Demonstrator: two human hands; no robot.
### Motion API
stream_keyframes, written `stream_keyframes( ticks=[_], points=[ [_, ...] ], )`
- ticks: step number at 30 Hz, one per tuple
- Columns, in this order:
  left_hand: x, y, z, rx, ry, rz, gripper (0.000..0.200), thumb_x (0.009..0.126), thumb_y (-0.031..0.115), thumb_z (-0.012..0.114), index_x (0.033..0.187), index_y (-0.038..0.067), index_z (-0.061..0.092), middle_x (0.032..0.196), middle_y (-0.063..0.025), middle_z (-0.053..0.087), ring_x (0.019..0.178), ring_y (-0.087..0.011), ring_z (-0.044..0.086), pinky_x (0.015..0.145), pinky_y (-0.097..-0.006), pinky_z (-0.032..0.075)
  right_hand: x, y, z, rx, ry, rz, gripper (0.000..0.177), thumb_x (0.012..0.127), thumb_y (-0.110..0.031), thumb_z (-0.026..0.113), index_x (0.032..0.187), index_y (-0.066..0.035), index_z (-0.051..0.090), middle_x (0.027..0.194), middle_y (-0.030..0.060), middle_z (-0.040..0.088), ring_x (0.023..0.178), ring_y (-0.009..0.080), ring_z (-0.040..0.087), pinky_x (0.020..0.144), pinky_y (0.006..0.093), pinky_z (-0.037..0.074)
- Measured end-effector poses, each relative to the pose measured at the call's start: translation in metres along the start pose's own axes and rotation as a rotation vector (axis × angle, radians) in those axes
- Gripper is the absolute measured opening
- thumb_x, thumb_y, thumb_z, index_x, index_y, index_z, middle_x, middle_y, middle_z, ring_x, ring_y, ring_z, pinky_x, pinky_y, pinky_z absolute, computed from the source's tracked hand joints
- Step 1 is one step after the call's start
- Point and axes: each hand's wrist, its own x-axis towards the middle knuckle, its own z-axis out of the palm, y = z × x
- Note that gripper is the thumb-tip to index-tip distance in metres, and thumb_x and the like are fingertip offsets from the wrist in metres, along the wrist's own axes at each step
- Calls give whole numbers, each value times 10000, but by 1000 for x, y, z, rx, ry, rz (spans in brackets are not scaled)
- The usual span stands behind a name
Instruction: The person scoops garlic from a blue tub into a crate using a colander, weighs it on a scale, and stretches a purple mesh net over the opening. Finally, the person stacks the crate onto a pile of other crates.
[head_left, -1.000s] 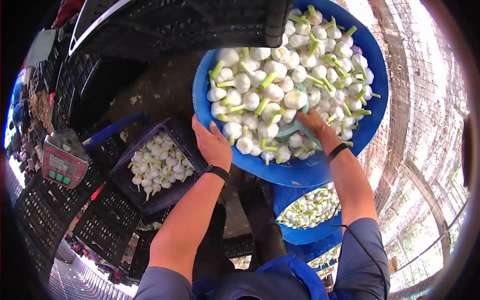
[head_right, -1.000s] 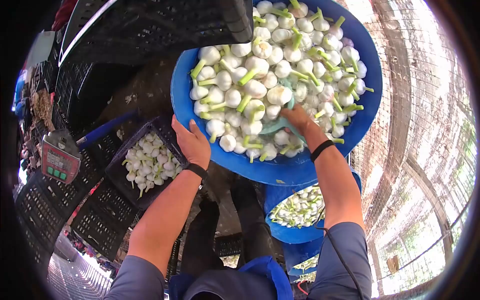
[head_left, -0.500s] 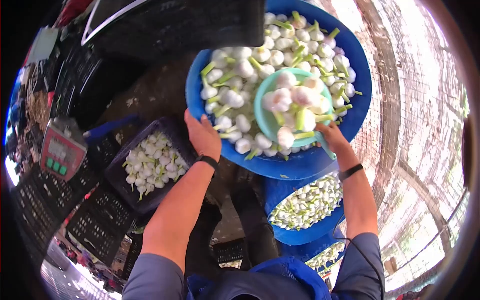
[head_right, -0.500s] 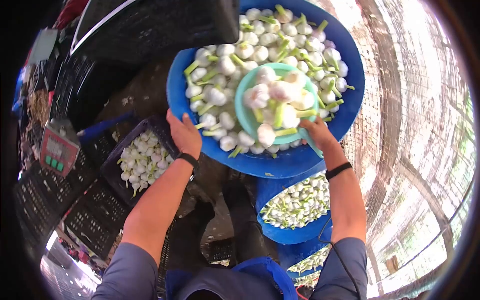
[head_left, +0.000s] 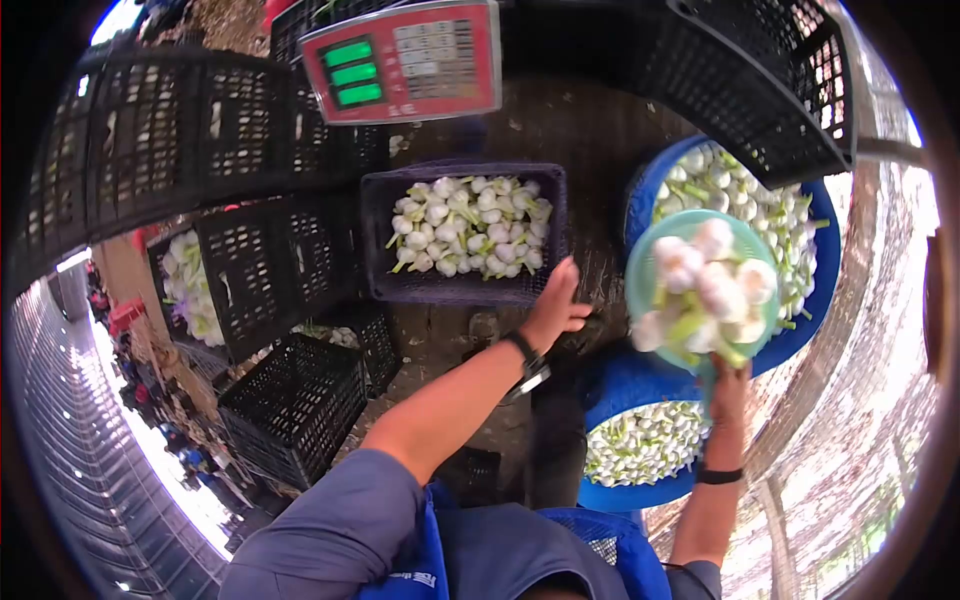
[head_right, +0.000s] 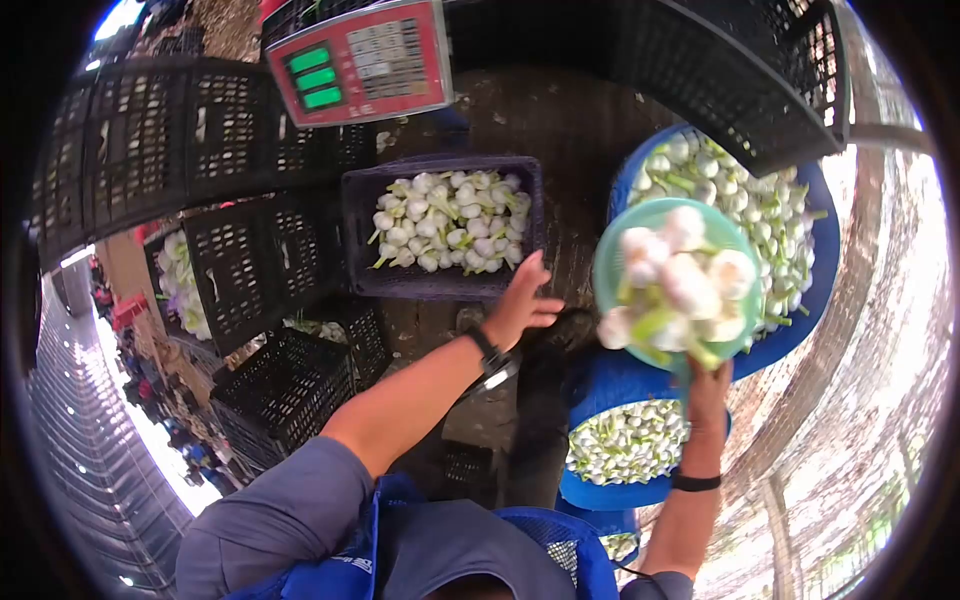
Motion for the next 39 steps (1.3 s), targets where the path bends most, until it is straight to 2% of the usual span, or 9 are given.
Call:
stream_keyframes(
  ticks=[3,6,12,17,21,26,31,33,39],
  points=[
    [-41,-7,-82,-197,50,-40,922,889,770,395,1573,215,121,1495,-154,325,1072,-315,636,856,-445,538,-22,2,101,-53,-331,-129,376,926,-89,622,1275,10,522,1125,141,631,831,240,679,502,307,571],
    [-60,-5,-158,-417,197,13,966,875,791,394,1575,191,105,1495,-147,308,1131,-378,594,867,-485,534,-60,-22,251,-507,-94,-801,516,951,-80,581,1429,14,407,1339,177,543,1280,274,504,1016,385,457],
    [-60,-23,-267,-312,510,-54,751,965,544,516,1535,150,227,1497,-140,335,1010,-326,643,830,-426,544,-93,-29,360,-674,-57,-678,925,768,66,626,1538,-16,120,1462,301,367,1263,502,453,968,468,491],
    [-64,-38,-272,-97,579,-40,652,973,411,559,1492,99,317,1404,-119,467,961,-225,640,747,-355,539,-78,-24,307,-654,-16,-827,770,854,22,589,1517,20,197,1427,299,413,1245,448,505,947,466,503],
    [-47,-50,-257,127,603,76,640,938,314,632,1451,37,369,1311,-136,541,958,-205,633,722,-317,539,-63,-35,195,-189,115,-159,627,913,-55,597,1453,39,292,1260,214,552,946,269,656,560,331,583],
    [-11,-7,-148,782,509,538,520,901,204,653,1331,-40,491,1230,-205,559,1073,-297,602,845,-363,522,9,-15,-3,-217,444,-247,663,914,-80,603,1468,6,248,1200,198,565,810,223,644,413,261,512],
    [52,19,25,717,176,709,568,947,215,639,1421,3,408,1370,-181,466,1197,-277,554,930,-382,514,85,14,-105,-1088,480,115,833,857,-137,603,1536,-11,136,1176,351,592,1000,481,622,944,509,454],
    [78,29,85,793,160,702,685,928,327,631,1421,-68,367,1433,-279,409,1368,-393,371,1138,-410,310,108,36,-109,-1069,446,-25,857,841,-131,599,1517,53,106,1095,326,635,973,482,630,888,504,484],
    [161,-5,169,664,498,677,712,920,162,625,1472,-53,230,1449,-308,360,1356,-432,361,1126,-442,321,187,60,-91,-1002,255,119,848,820,-137,596,1510,45,138,1059,326,643,974,473,635,883,504,485]
  ],
)
